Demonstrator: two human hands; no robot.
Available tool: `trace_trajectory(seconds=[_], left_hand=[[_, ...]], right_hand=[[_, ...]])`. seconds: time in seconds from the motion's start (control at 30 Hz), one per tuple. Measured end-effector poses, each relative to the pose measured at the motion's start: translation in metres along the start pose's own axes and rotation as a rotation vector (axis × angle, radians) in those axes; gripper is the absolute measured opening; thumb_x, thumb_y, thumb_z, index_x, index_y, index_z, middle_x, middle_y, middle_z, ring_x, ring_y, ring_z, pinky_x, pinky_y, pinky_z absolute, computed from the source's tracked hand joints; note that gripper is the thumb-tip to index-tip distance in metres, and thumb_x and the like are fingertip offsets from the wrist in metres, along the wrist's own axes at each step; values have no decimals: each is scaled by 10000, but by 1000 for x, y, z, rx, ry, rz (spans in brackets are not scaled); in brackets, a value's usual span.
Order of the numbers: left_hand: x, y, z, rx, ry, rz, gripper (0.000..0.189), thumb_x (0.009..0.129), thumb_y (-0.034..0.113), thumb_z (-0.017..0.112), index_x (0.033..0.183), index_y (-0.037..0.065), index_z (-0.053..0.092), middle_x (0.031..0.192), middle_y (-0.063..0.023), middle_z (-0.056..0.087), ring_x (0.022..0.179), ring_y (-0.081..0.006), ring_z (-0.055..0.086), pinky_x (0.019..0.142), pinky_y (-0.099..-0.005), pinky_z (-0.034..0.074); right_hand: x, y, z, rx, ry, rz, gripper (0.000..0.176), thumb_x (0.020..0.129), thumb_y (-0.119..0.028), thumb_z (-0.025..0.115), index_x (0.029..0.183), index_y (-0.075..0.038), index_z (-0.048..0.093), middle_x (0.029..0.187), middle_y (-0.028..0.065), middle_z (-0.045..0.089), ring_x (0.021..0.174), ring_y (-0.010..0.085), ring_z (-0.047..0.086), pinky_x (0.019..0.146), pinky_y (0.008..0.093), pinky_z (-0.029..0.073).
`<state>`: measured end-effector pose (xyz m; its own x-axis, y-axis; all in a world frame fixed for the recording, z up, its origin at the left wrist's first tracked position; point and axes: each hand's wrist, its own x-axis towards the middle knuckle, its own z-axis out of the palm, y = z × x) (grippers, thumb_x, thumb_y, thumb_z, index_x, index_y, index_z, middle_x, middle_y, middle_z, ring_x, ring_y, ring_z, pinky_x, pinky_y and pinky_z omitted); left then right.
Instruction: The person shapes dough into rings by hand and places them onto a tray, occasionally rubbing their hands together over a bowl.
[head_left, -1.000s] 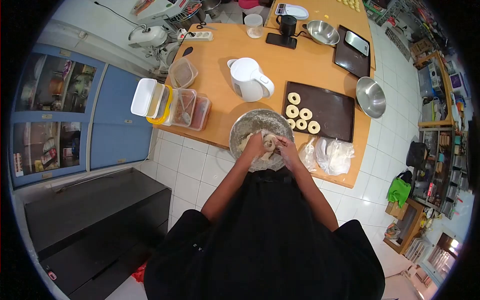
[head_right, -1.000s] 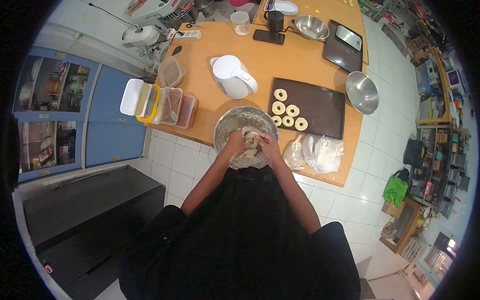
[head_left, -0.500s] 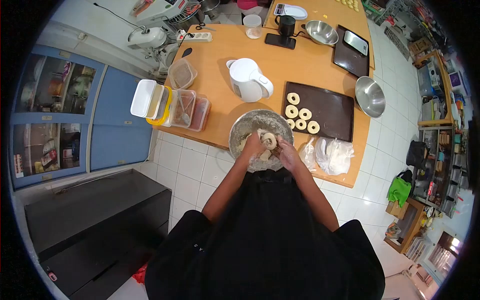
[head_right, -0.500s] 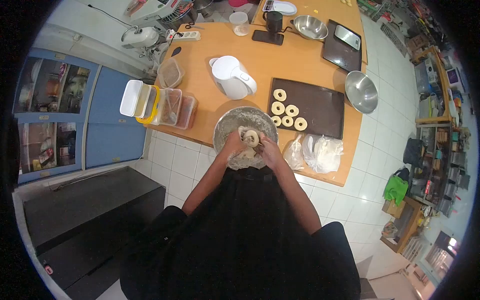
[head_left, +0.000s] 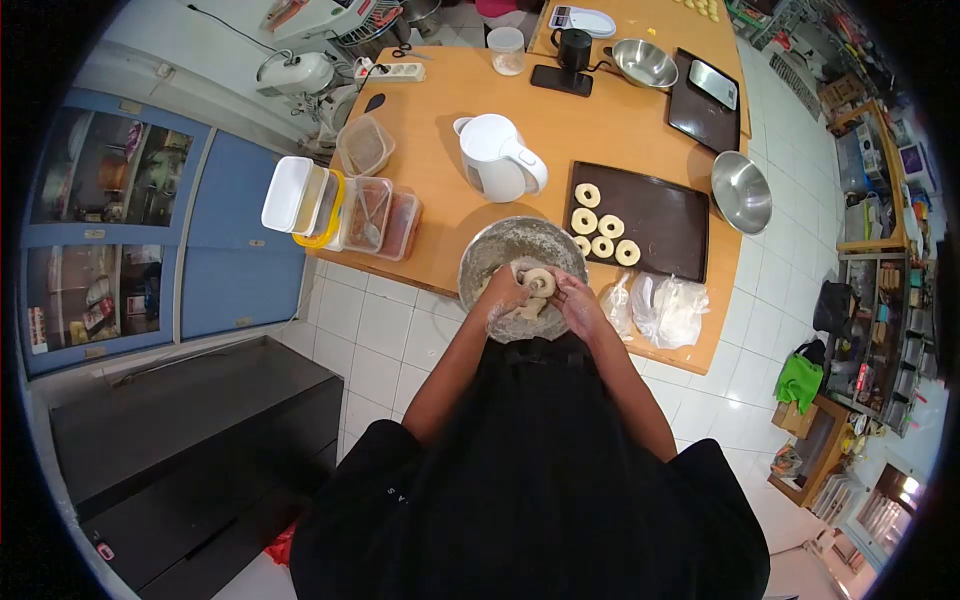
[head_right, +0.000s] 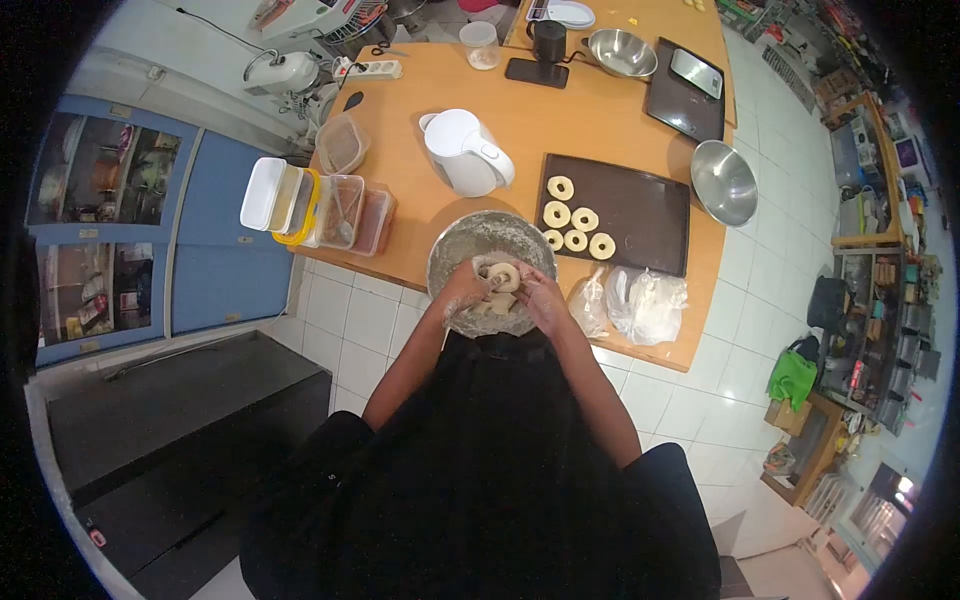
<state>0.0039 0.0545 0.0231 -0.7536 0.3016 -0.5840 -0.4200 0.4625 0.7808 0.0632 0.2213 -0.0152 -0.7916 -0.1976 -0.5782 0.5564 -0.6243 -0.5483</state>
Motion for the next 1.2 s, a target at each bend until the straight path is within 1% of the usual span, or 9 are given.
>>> trace_trajectory(seconds=[0.17, 0.37, 0.47, 0.57, 0.67, 0.77, 0.97, 1.07, 1.2], left_hand=[[-1, -4, 0, 26, -19, 134, 364, 839, 109, 667, 1155, -21, 541, 953, -119, 650, 746, -157, 641, 554, -277, 529], [-7, 7, 6, -129, 43, -11, 359, 827, 86, 676, 1139, -18, 531, 991, -125, 632, 811, -160, 636, 556, -271, 543], [-14, 15, 6, -122, 65, 1, 373, 819, 94, 689, 1127, -28, 519, 1015, -135, 622, 845, -169, 634, 579, -276, 554], [-3, -9, 7, -103, 66, 108, 319, 819, 70, 671, 1100, 10, 531, 927, -75, 629, 746, -128, 622, 566, -262, 528], [-1, -8, 7, -108, 24, 34, 373, 826, 96, 685, 1128, -32, 507, 1024, -130, 621, 874, -164, 630, 633, -276, 563], [-14, 12, 5, -197, -29, -18, 332, 838, 88, 673, 1118, -29, 538, 1017, -124, 634, 889, -160, 627, 643, -280, 558], [1, -14, 9, -157, -31, 53, 284, 844, 74, 660, 1114, 14, 600, 1019, -102, 654, 897, -134, 624, 651, -272, 557], [-5, -8, 13, -174, 58, 178, 251, 818, 17, 638, 1067, 8, 603, 916, -74, 654, 789, -129, 625, 618, -277, 535], [0, -21, 18, -224, 46, 228, 250, 824, 11, 629, 1069, 10, 581, 965, -80, 637, 834, -128, 614, 624, -276, 535]], right_hand=[[-1, -4, 2, -4, 27, 4, 381, 1005, -229, 398, 1334, -40, 438, 1312, 74, 508, 1166, 193, 509, 1000, 353, 398], [4, 19, -12, 323, 48, 150, 361, 991, -222, 453, 1309, -53, 466, 1282, 83, 510, 1173, 172, 476, 973, 339, 405], [8, 24, -16, 164, 21, 127, 361, 982, -208, 478, 1305, -47, 469, 1237, 77, 539, 1109, 169, 520, 956, 325, 423], [6, 18, -11, 41, 17, 30, 363, 968, -197, 515, 1292, -38, 484, 1183, 61, 573, 1030, 162, 563, 932, 310, 444], [2, 9, -7, -7, 39, 16, 362, 960, -201, 536, 1276, -29, 504, 1128, 45, 600, 973, 150, 588, 893, 298, 472], [3, 9, -8, -128, 75, -23, 360, 956, -209, 546, 1267, -32, 519, 1112, 36, 606, 978, 138, 586, 863, 291, 484], [2, 9, -5, -189, 72, -75, 343, 968, -232, 522, 1258, -49, 520, 1081, 19, 600, 944, 125, 577, 837, 285, 483], [4, 16, -11, 105, 55, 28, 298, 985, -247, 475, 1230, -83, 523, 1060, 13, 579, 940, 135, 554, 870, 306, 459], [6, 28, -20, 274, 50, 166, 325, 965, -331, 508, 1198, -103, 495, 1125, 32, 534, 1033, 176, 496, 947, 331, 392]])
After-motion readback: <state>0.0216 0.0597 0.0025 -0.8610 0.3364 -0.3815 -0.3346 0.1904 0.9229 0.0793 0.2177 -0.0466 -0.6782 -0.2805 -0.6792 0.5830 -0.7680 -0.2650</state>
